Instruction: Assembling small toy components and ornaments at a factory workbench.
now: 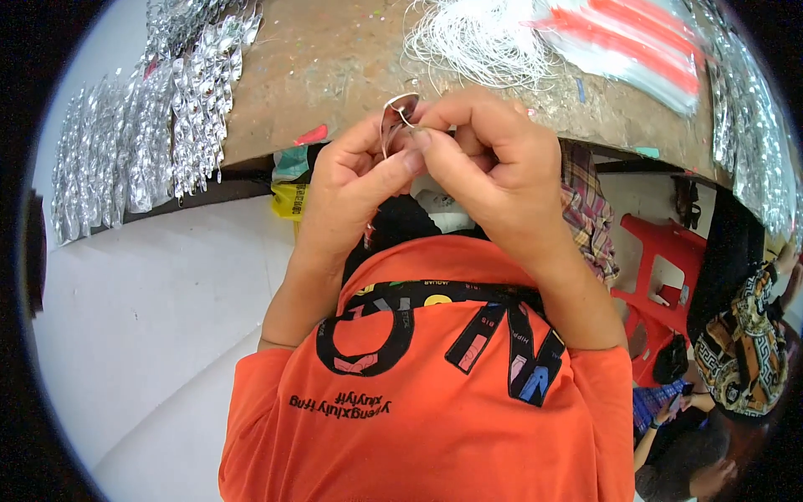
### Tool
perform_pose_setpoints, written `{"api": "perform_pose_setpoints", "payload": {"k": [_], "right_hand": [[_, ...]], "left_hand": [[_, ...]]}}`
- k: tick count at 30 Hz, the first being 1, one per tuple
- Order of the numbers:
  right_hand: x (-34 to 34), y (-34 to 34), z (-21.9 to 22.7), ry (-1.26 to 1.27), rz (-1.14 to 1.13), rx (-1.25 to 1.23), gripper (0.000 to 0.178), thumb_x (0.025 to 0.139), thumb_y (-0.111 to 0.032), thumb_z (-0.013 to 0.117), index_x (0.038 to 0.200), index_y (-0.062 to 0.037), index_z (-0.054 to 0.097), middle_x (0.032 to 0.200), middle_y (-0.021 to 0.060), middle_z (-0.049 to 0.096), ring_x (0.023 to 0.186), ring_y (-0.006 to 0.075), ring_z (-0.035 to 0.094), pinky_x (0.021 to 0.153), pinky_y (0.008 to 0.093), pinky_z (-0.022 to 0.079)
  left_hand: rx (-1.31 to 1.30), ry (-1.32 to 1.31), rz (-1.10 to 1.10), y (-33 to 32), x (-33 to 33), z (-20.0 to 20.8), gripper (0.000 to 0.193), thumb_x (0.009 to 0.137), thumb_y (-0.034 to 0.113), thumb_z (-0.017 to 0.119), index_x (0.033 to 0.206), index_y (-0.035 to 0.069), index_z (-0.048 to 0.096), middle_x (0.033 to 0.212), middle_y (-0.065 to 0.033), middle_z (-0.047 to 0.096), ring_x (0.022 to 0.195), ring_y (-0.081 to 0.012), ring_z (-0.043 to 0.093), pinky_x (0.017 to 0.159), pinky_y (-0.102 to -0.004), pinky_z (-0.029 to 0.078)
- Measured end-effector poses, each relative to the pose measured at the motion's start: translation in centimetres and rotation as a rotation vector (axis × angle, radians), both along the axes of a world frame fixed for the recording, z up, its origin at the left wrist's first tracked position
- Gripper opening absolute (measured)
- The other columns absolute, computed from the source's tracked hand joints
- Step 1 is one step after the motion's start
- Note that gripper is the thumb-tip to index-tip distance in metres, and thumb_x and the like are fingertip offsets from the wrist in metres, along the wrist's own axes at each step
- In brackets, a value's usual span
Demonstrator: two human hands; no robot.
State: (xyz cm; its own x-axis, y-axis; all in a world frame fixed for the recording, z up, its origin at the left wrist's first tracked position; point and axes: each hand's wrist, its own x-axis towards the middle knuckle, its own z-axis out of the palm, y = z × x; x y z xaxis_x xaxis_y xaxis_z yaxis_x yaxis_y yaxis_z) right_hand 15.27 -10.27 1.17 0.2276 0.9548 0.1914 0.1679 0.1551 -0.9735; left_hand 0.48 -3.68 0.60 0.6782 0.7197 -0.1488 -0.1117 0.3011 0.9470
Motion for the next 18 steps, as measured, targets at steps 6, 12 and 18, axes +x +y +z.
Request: {"api": "perform_pose_setpoints", "payload": {"k": [6,12,18], "right_hand": [[0.1,0.8,-0.6,0.097,-0.02,-0.032,0.005,0.084,-0.002,0.058,0.087,-0.0023,0.054,0.068,-0.0063,0.049,0.058,-0.001,0.039,0.05,0.0145,0.028],[1.0,1.2,-1.8,0.241,0.123,-0.01,0.007,0.082,-0.002,0.06,0.087,-0.0027,0.055,0.07,-0.0038,0.052,0.054,0.0008,0.042,0.046,0.0154,0.03],[0.9,0.8,-1.8,0.206,0.113,-0.027,0.01,0.079,0.001,0.062,0.087,-0.0022,0.057,0.072,-0.0023,0.053,0.056,0.0016,0.044,0.048,0.0151,0.034]], "left_hand": [[0.407,0.167,0.074,-0.3,-0.3,-1.2,0.04,0.081,0.006,0.062,0.119,0.004,0.054,0.077,-0.0021,0.055,0.064,-0.0069,0.05,0.06,-0.021,0.043],[0.61,0.259,-0.033,-0.1,-1.0,-1.7,0.044,0.079,0.005,0.063,0.122,0.005,0.053,0.086,-0.0055,0.06,0.067,-0.009,0.052,0.06,-0.0212,0.043],[0.015,-0.079,0.107,0.4,-1.6,-0.5,0.027,0.087,0.016,0.059,0.11,0.003,0.058,0.089,-0.0021,0.061,0.069,-0.0068,0.052,0.063,-0.0194,0.042]]}}
